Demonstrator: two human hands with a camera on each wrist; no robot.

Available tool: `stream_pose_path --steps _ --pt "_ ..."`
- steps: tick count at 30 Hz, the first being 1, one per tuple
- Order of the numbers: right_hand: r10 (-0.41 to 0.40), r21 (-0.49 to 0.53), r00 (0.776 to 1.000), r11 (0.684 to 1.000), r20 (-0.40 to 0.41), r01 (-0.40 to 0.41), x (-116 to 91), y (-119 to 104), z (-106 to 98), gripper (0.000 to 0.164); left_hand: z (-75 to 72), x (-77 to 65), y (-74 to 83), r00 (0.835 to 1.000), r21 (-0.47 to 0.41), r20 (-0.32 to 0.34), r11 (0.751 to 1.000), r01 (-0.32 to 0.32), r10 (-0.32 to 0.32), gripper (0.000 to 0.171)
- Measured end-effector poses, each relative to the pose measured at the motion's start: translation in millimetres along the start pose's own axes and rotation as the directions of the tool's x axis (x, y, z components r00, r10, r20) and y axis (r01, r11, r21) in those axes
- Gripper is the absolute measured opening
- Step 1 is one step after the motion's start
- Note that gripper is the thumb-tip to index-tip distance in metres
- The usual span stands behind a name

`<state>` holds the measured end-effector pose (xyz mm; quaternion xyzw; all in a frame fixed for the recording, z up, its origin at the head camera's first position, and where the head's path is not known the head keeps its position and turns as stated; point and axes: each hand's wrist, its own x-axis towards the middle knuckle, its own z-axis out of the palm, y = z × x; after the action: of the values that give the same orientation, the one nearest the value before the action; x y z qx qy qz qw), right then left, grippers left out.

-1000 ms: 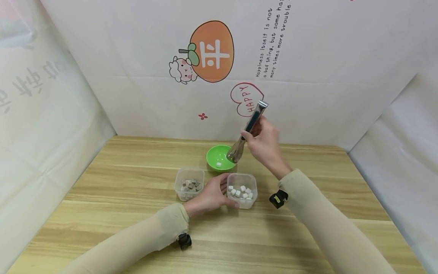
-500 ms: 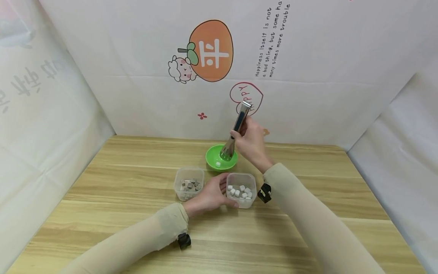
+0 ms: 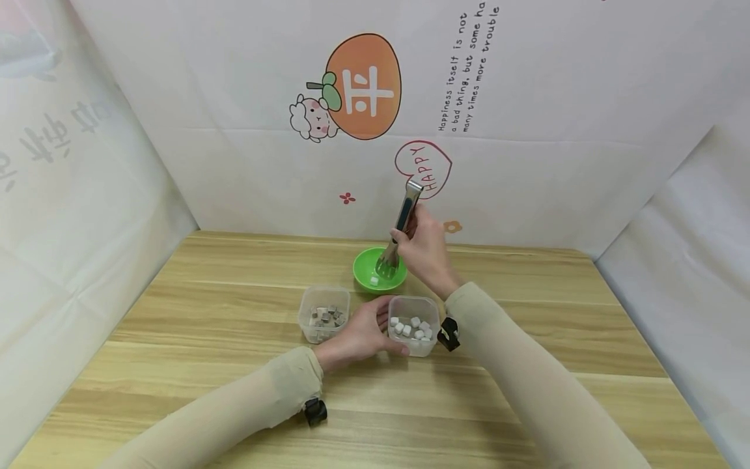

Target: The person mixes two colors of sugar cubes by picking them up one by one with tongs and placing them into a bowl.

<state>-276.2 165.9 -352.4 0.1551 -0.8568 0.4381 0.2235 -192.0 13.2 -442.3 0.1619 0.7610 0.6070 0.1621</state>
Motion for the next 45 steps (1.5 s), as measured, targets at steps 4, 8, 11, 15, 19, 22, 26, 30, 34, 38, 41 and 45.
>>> stream_pose_path --steps 4,8,11,15,19,22,26,30,34,38,41,45 --pt "-0.010 -0.013 1.000 1.000 -0.006 0.010 0 1 0 0.020 0.1 0.5 0.5 1.000 0.003 0.001 1.000 0.003 -0.003 0.099" --pt "-0.013 -0.003 1.000 1.000 -0.002 0.013 -3 -2 -2 0.020 -0.1 0.6 -0.1 1.000 -0.003 0.003 1.000 0.008 -0.008 0.099" --pt "-0.032 0.006 0.999 0.999 -0.012 0.032 -6 -6 -6 0.021 -0.3 0.2 -0.7 1.000 -0.009 0.002 1.000 0.009 -0.009 0.098" --pt "-0.072 0.024 0.996 0.997 -0.044 0.073 -10 -12 -15 0.023 -0.3 -0.4 -0.4 1.000 -0.013 0.002 1.000 0.004 -0.004 0.096" --pt "-0.097 0.046 0.993 0.994 -0.064 0.100 -15 -19 -30 0.026 0.7 0.0 -0.5 1.000 -0.010 0.003 1.000 -0.002 0.002 0.096" --pt "-0.108 0.044 0.992 0.993 -0.068 0.112 -18 -24 -45 0.028 1.6 0.4 -0.7 1.000 -0.003 -0.001 1.000 0.001 -0.001 0.097" --pt "-0.104 0.035 0.992 0.994 -0.073 0.107 -25 -33 -63 0.031 1.9 -0.1 0.5 1.000 0.000 -0.008 1.000 0.015 -0.015 0.100" --pt "-0.107 0.038 0.990 0.993 -0.090 0.111 -32 -39 -76 0.032 2.1 -0.4 1.1 0.999 0.005 -0.016 1.000 0.029 -0.029 0.102" --pt "-0.120 0.030 0.988 0.992 -0.095 0.124 -41 -42 -83 0.032 2.3 -0.3 0.6 0.999 0.012 -0.025 0.999 0.036 -0.035 0.104" --pt "-0.121 0.013 0.989 0.992 -0.086 0.123 -51 -44 -89 0.031 2.6 -0.8 0.6 0.999 0.017 -0.026 0.999 0.034 -0.033 0.104" --pt "-0.116 -0.001 0.991 0.993 -0.073 0.116 -58 -45 -94 0.033 2.5 -0.7 0.0 0.999 0.014 -0.023 0.999 0.029 -0.028 0.103" --pt "-0.121 -0.018 0.991 0.993 -0.063 0.120 -67 -45 -97 0.034 2.3 -0.1 -0.8 1.000 0.014 -0.016 1.000 0.017 -0.017 0.101"
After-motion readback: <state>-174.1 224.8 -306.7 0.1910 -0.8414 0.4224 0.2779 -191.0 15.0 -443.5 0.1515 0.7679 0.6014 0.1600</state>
